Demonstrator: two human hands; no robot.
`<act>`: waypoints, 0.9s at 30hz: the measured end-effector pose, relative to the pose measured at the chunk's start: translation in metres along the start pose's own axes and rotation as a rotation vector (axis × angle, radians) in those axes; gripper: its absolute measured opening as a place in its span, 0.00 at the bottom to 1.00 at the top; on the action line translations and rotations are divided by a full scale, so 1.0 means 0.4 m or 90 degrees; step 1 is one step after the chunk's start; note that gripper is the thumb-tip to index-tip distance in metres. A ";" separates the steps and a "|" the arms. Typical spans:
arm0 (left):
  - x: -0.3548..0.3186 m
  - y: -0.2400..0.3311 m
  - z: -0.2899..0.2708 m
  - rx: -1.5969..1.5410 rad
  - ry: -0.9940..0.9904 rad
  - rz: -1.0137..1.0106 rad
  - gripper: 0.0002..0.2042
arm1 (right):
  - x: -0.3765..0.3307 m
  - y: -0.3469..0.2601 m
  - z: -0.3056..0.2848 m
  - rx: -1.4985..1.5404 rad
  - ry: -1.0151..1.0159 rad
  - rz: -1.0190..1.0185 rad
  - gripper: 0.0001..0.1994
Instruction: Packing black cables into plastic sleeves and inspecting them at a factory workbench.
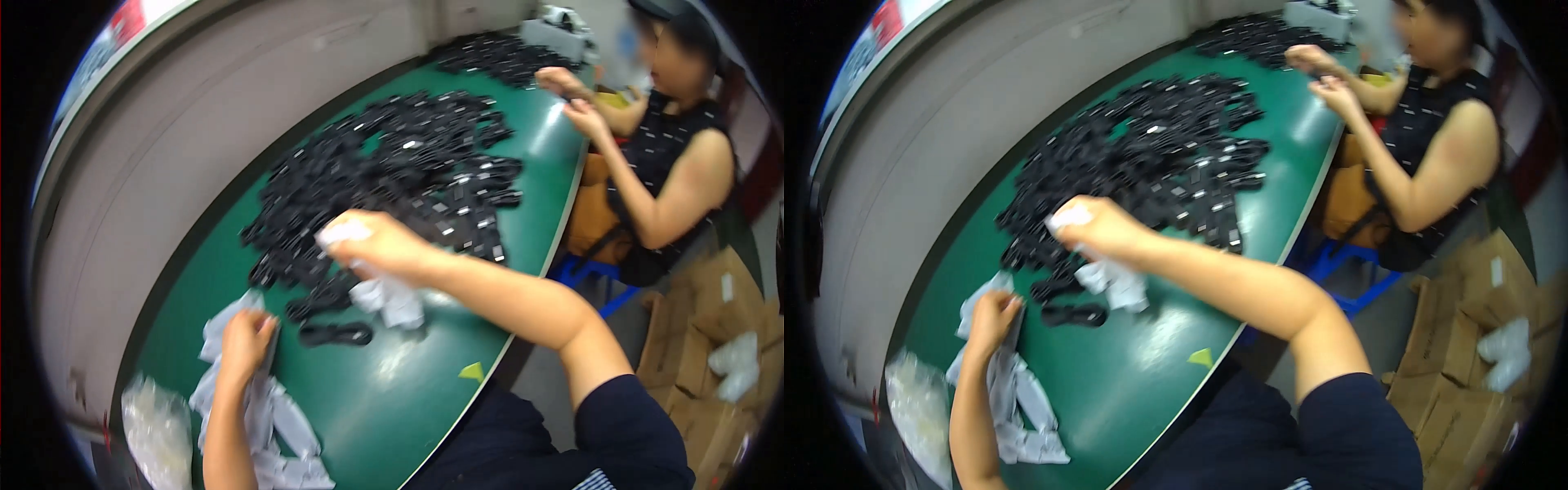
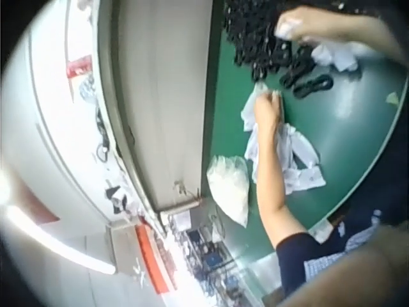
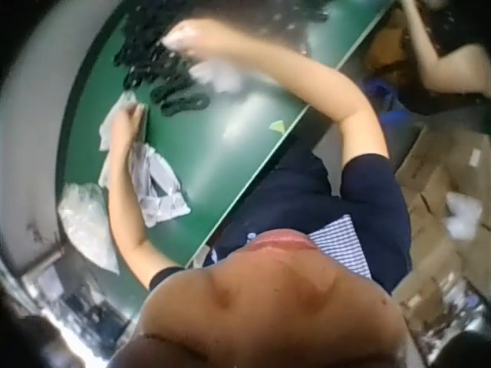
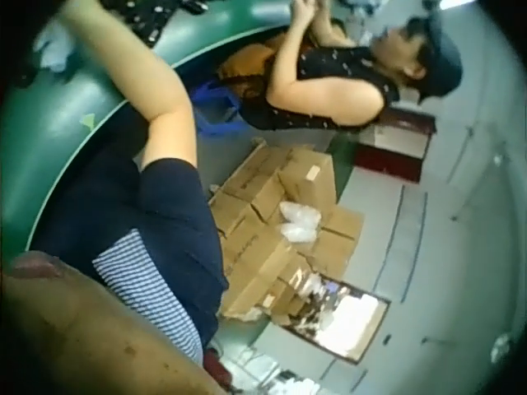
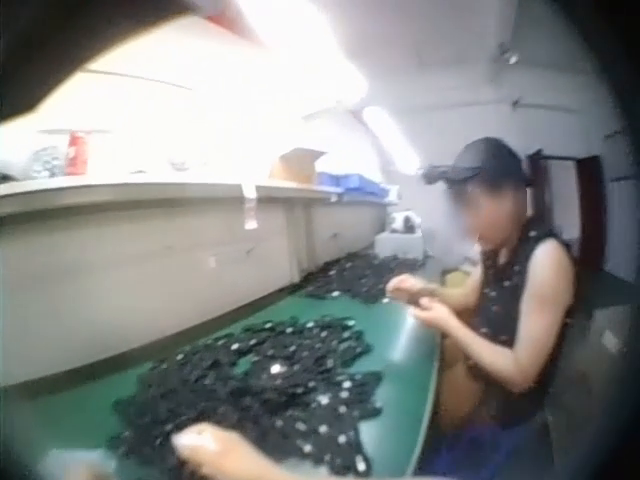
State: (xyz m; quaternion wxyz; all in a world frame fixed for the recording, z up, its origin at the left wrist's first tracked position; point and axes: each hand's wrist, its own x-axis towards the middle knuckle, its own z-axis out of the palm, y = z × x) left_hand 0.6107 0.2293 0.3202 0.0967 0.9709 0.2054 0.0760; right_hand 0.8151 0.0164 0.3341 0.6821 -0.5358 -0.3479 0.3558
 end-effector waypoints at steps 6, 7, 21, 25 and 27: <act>0.044 0.000 -0.079 -0.409 0.053 -0.060 0.10 | 0.021 0.008 0.057 -0.061 -0.033 -0.080 0.13; 0.055 0.029 -0.098 -0.447 0.090 -0.041 0.10 | 0.023 -0.001 0.069 -0.099 -0.021 -0.113 0.15; 0.084 -0.256 -0.002 0.215 0.252 -0.227 0.23 | 0.086 -0.053 0.077 -0.262 0.139 -0.281 0.07; 0.065 -0.270 0.037 0.191 0.126 -0.304 0.20 | 0.064 -0.057 0.049 -0.190 0.063 -0.208 0.07; 0.072 -0.306 0.051 0.100 0.137 -0.278 0.17 | 0.059 -0.044 0.057 -0.167 0.027 -0.192 0.07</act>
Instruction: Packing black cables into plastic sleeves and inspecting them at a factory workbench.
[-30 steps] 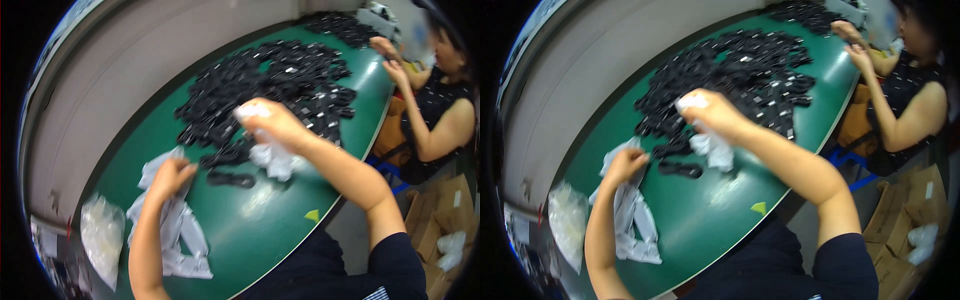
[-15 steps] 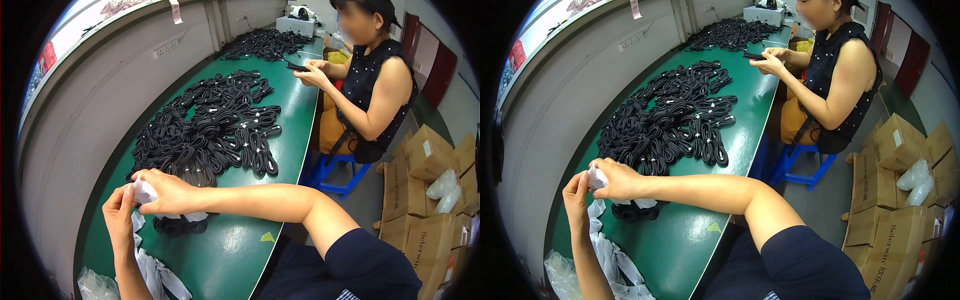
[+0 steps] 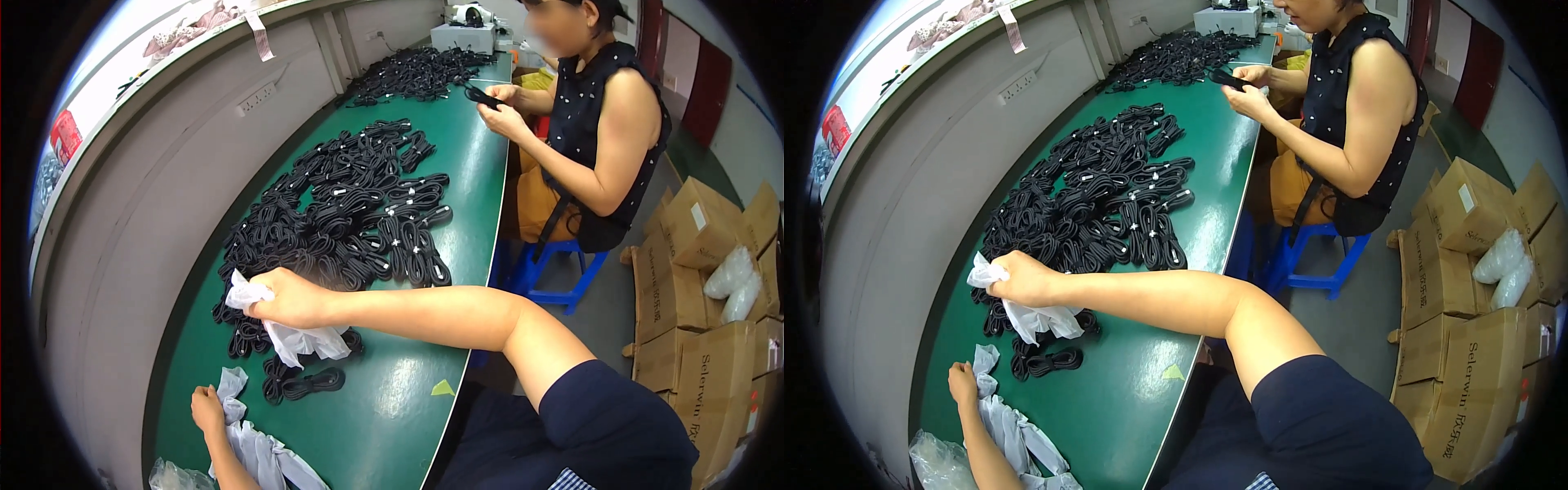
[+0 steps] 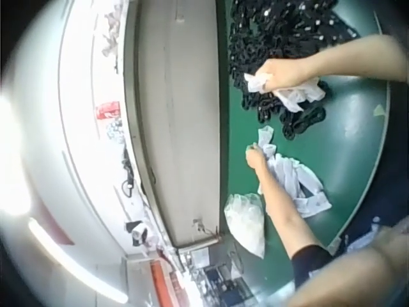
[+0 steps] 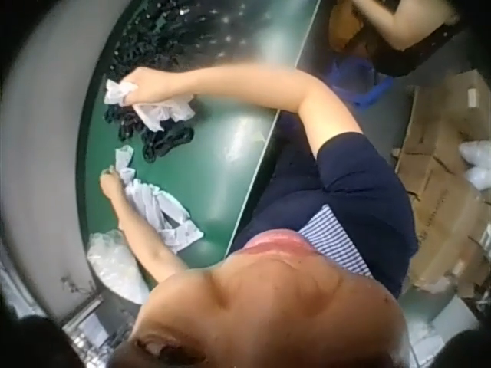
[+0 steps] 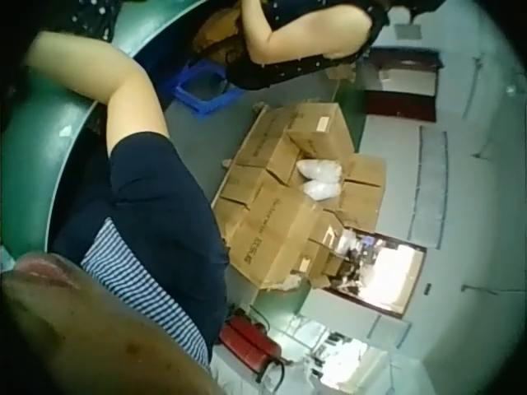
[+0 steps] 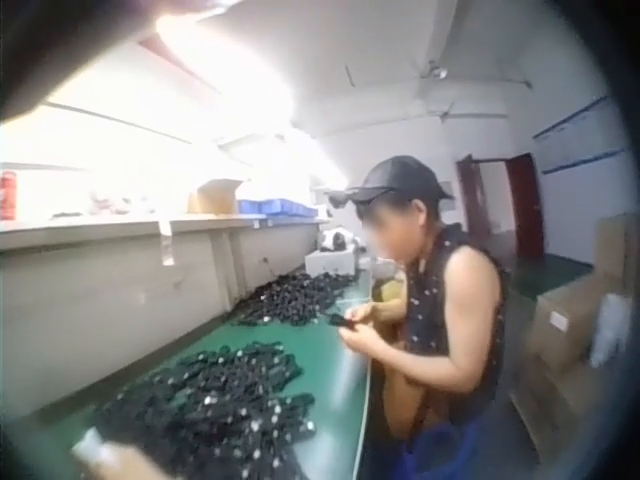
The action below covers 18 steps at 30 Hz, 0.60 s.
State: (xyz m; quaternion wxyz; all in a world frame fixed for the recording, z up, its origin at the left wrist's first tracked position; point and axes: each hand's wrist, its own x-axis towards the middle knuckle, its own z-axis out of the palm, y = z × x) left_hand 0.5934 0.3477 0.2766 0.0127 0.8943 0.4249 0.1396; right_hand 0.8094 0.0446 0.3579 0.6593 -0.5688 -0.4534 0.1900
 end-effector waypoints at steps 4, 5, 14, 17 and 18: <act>0.060 -0.095 0.020 -0.245 0.035 0.050 0.07 | 0.008 0.012 0.050 0.039 -0.033 -0.040 0.07; 0.063 -0.138 0.012 -0.355 0.053 0.093 0.07 | 0.015 0.014 0.073 0.050 -0.049 -0.046 0.07; -0.044 0.410 -0.318 -0.643 -0.027 0.358 0.14 | 0.067 -0.031 0.135 -0.002 -0.051 -0.099 0.16; -0.070 0.413 -0.359 -0.770 -0.043 0.314 0.16 | 0.080 -0.044 0.149 -0.013 -0.019 -0.005 0.11; -0.045 0.368 -0.347 -0.695 0.000 0.289 0.16 | 0.076 -0.050 0.140 -0.023 -0.004 -0.008 0.11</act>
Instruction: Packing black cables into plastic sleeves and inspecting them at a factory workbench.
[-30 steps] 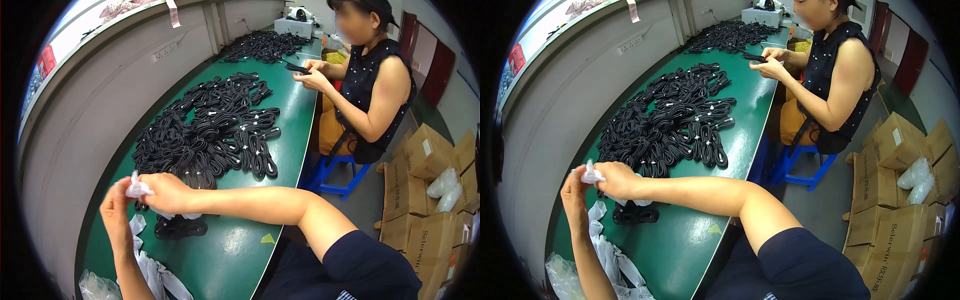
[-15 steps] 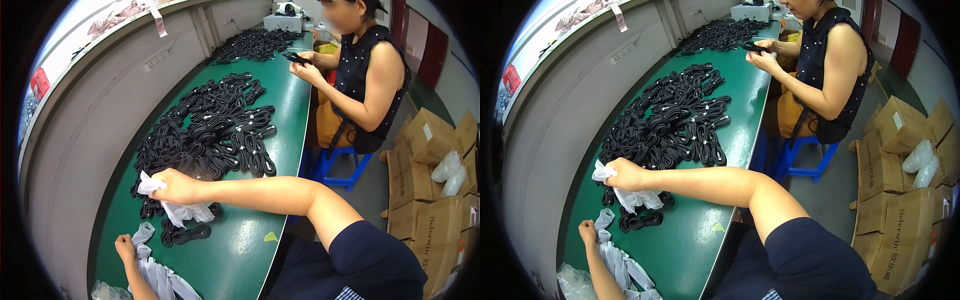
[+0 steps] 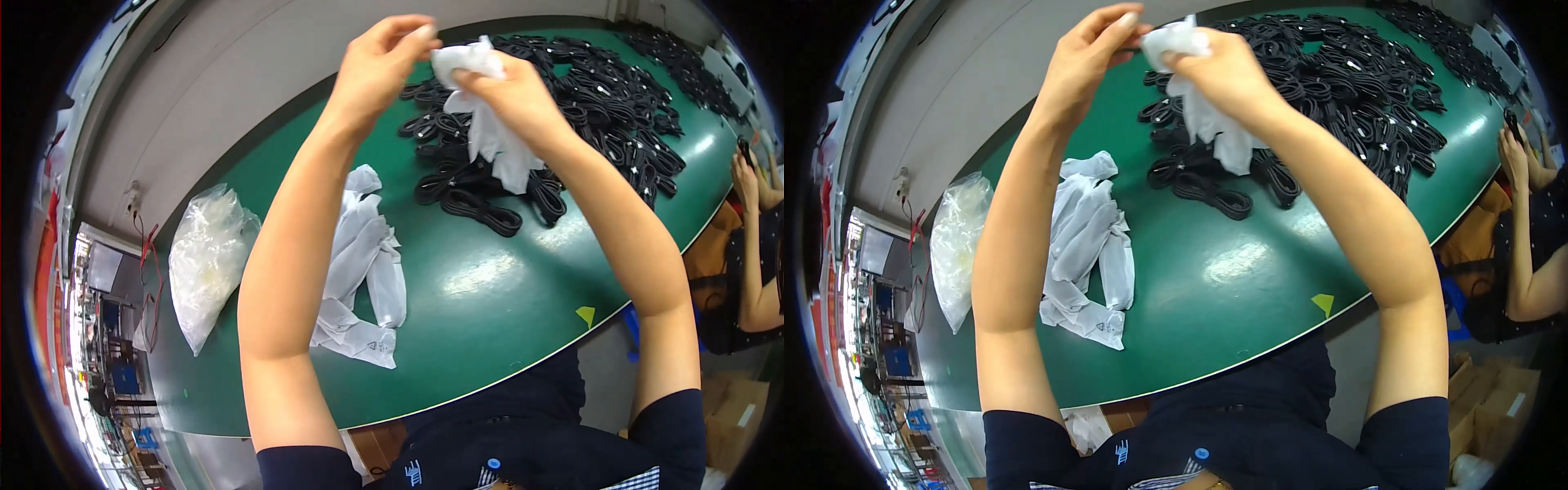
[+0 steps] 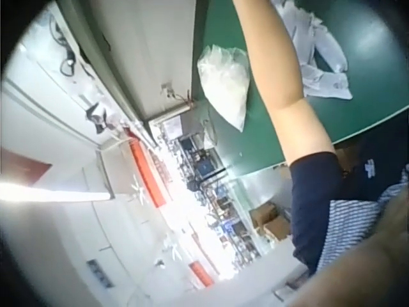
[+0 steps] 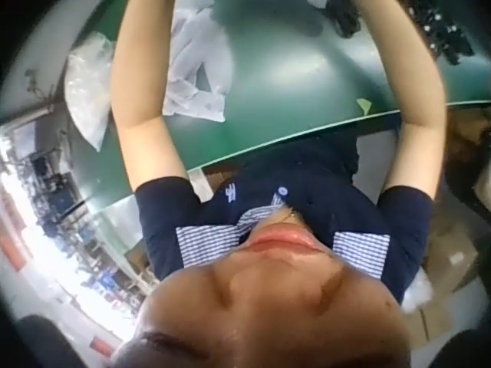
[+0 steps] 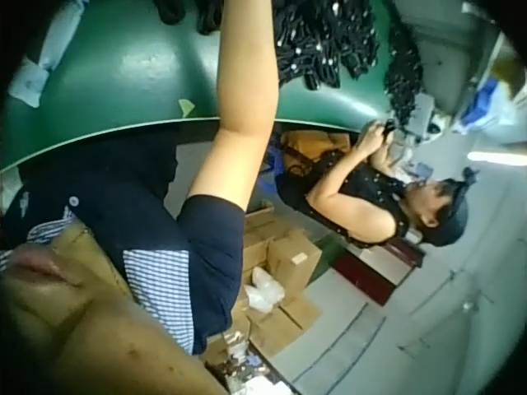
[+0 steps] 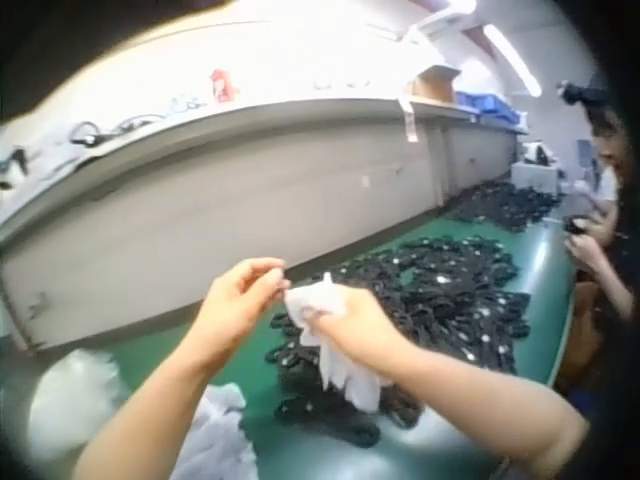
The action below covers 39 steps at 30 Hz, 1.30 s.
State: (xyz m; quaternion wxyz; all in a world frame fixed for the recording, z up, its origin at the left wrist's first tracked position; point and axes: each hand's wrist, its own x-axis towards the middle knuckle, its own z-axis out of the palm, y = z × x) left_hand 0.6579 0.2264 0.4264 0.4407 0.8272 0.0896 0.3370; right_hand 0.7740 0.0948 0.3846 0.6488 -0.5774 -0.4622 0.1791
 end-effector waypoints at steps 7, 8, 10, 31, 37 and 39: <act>-0.207 -0.268 -0.145 0.545 -0.275 -0.123 0.13 | -0.025 -0.013 -0.110 0.032 0.019 0.094 0.14; -0.216 -0.268 -0.144 0.545 -0.277 -0.119 0.13 | -0.030 -0.015 -0.113 0.061 0.010 0.128 0.15; -0.216 -0.258 -0.146 0.521 -0.213 -0.219 0.10 | -0.047 -0.025 -0.093 0.091 0.011 0.127 0.14; -0.085 -0.038 -0.032 -0.584 0.023 -0.218 0.13 | -0.076 0.019 -0.032 0.212 -0.047 0.337 0.17; -0.133 -0.050 -0.021 -0.756 -0.008 -0.206 0.13 | -0.095 0.068 -0.015 0.395 -0.092 0.375 0.17; -0.159 -0.068 -0.030 -0.703 -0.017 -0.195 0.12 | -0.096 0.067 -0.029 0.272 -0.070 0.325 0.14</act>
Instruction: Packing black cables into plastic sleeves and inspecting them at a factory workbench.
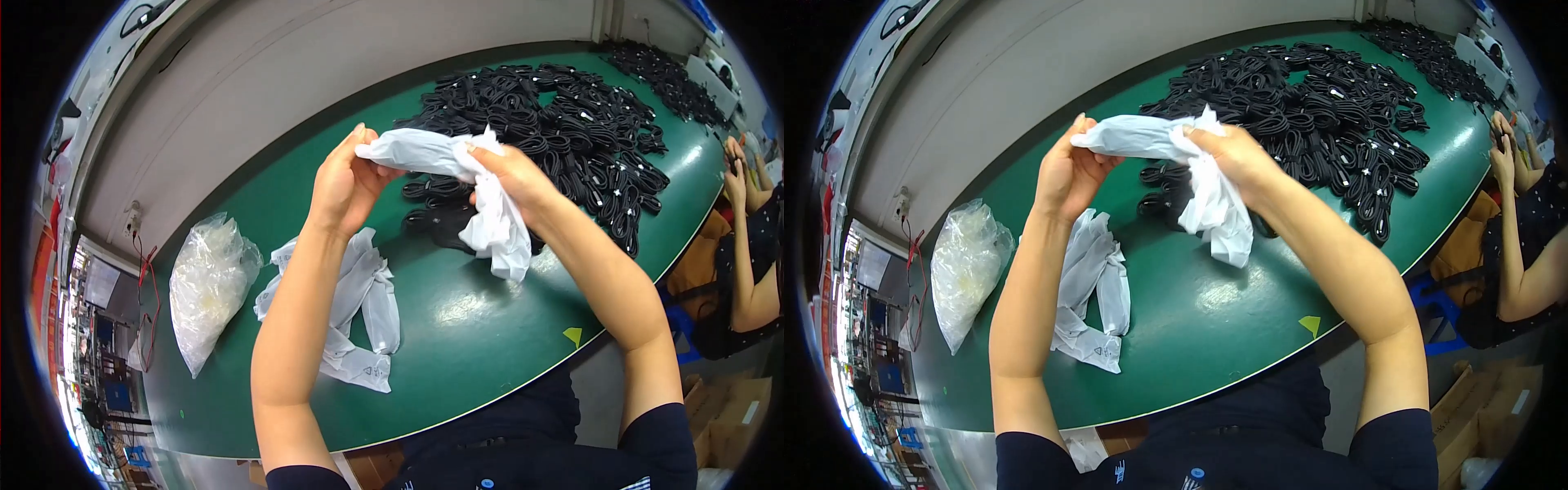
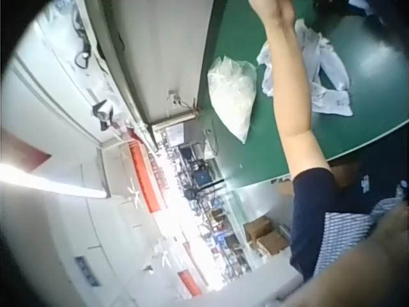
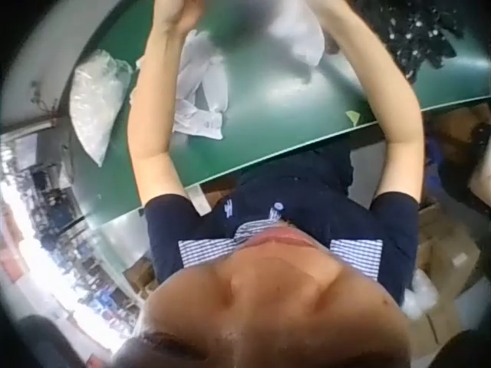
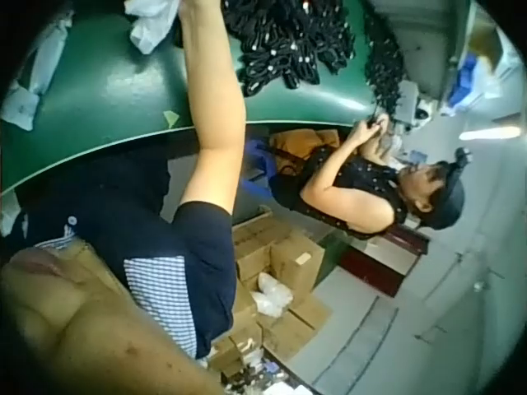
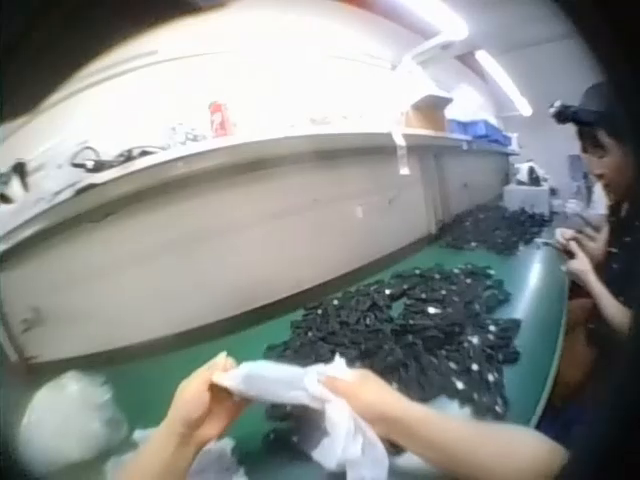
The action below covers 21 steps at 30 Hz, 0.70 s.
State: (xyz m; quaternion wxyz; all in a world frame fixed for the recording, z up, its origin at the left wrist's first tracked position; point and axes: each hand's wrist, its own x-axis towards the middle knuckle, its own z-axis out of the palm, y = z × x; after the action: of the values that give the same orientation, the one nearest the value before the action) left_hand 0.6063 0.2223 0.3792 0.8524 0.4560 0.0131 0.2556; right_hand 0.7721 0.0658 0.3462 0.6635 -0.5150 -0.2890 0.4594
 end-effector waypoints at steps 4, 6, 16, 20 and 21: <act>-0.050 0.015 -0.039 0.240 0.127 -0.063 0.12 | 0.038 -0.031 -0.012 -0.132 0.091 -0.128 0.11; -0.068 0.008 -0.044 0.316 0.174 -0.116 0.14 | 0.081 -0.025 -0.021 -0.199 0.088 -0.190 0.11; -0.186 0.138 -0.261 1.110 0.216 -0.113 0.17 | 0.169 -0.209 -0.107 -0.435 0.160 -0.382 0.18; -0.256 0.124 -0.359 1.052 0.199 -0.206 0.19 | 0.141 -0.249 -0.090 -0.248 0.112 -0.297 0.17; -0.251 0.123 -0.335 1.063 0.207 -0.228 0.19 | 0.134 -0.251 -0.098 -0.233 0.084 -0.285 0.17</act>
State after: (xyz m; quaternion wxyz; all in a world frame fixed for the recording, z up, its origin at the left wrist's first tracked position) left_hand 0.4640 0.3029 0.3184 0.2539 0.8812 0.3893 0.0863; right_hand 0.8589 0.0932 0.4248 0.6618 -0.5781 -0.4297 0.2078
